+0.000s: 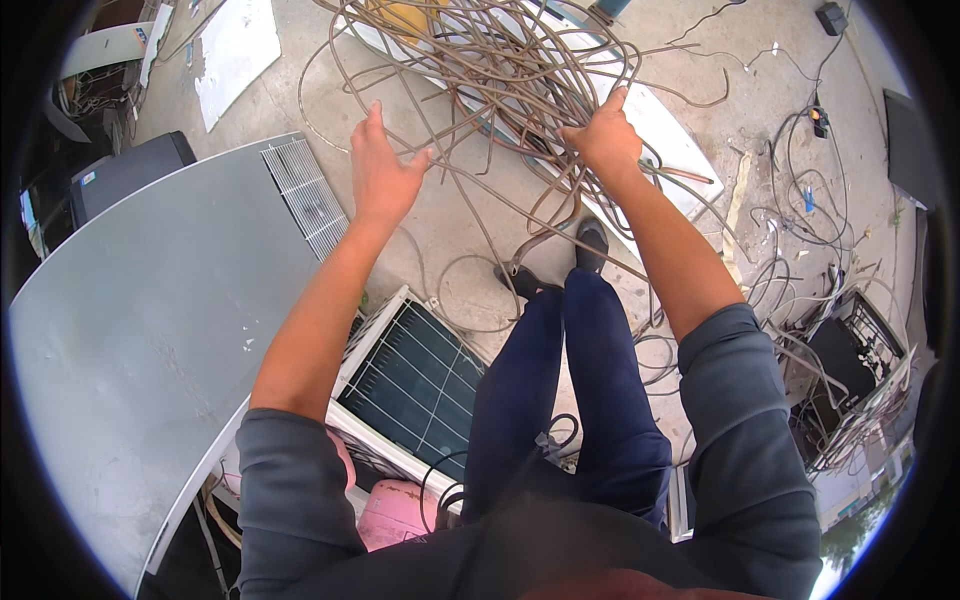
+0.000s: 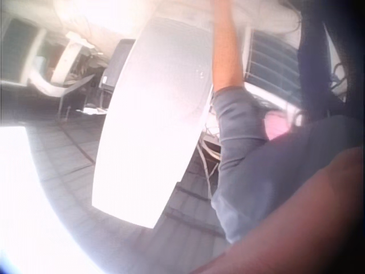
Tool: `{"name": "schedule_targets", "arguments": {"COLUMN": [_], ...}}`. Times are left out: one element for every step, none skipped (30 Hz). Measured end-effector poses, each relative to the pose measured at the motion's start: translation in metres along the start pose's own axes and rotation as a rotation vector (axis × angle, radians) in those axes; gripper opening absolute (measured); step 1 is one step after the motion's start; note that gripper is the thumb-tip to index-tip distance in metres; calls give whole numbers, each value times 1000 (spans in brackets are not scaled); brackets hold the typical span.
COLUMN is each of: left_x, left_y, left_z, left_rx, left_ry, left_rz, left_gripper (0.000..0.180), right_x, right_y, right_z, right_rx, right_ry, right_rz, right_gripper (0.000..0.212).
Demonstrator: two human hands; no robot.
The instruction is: The person untangles and sorts a large pile of mixed cables and wires on the floor, separating them into smaller bundles and placing them on a nearby white surface. They handle multiple cable types, including power cords and thinner wires, and move around the cluttered area to gather and organize the materials.
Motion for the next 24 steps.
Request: {"name": "schedule_targets", "arguments": {"left_x": [24,49,75,99,124,147,164,180,189,215,240,253,260,268,274,280,282,281,278,271,269,264,262,269], "left_y": [15,29,38,46,50,53,57,59,60,49,35,17,13,5,-7,-20,-34,-49,-63,-65,-71,-76,-78,-82], "left_z": [6,15,22,32,41,51,71,91,108,112,115,111,114,115,113,107,100,91,81,76,69,62,56,44], "left_rx": [82,152,207,254,270,294,297,313,328,365,400,430,356,285,212,140,206,272,337,235,305,376,445,427], "left_ry": [-73,-164,-209,-277,-306,-313,-437,-531,-624,-503,-382,-260,-267,-270,-272,-274,-291,-310,-327,-465,-508,-551,-595,-527], "left_rz": [37,96,131,195,220,239,313,372,428,213,0,-216,-173,-138,-108,-71,-14,43,99,233,338,441,542,485], "left_gripper": [96,95,90,86,82,79,71,63,56,54,53,53,52,51,49,48,48,49,49,50,51,52,53,51], "right_x": [3,4,6,8,9,11,13,15,17,18,19,21,23,24,24,26,30,33,32,33,37,39,43,46], "right_y": [2,3,5,3,-1,-4,-8,-11,-15,-18,-21,-25,-26,-30,-36,-43,-51,-59,-66,-73,-78,-81,-85,-86], "right_z": [1,1,1,1,3,5,7,8,10,11,12,13,14,14,15,19,21,21,20,19,17,16,18,18], "right_rx": [-54,-102,-97,-91,-93,-26,3,34,65,94,125,150,158,162,149,198,173,140,98,97,111,127,142,118], "right_ry": [-21,-20,-9,5,9,0,10,18,27,48,70,85,105,119,116,91,67,59,60,36,62,83,76,83], "right_rz": [-6,5,28,34,21,13,21,30,38,53,71,85,131,166,187,197,197,214,249,287,317,341,329,344], "right_gripper": [125,123,122,121,120,118,117,116,115,114,114,113,113,113,113,106,105,104,103,94,93,91,89,86]}}
Point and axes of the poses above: each hand's wrist, its own x-axis towards the middle knuckle, its own y-axis out of the back of the hand, z = x × y, the point moved 7 cm from there along x, towards the middle knuckle, and after that the axes turned 3 degrees about -z, right-handed, at the moved point
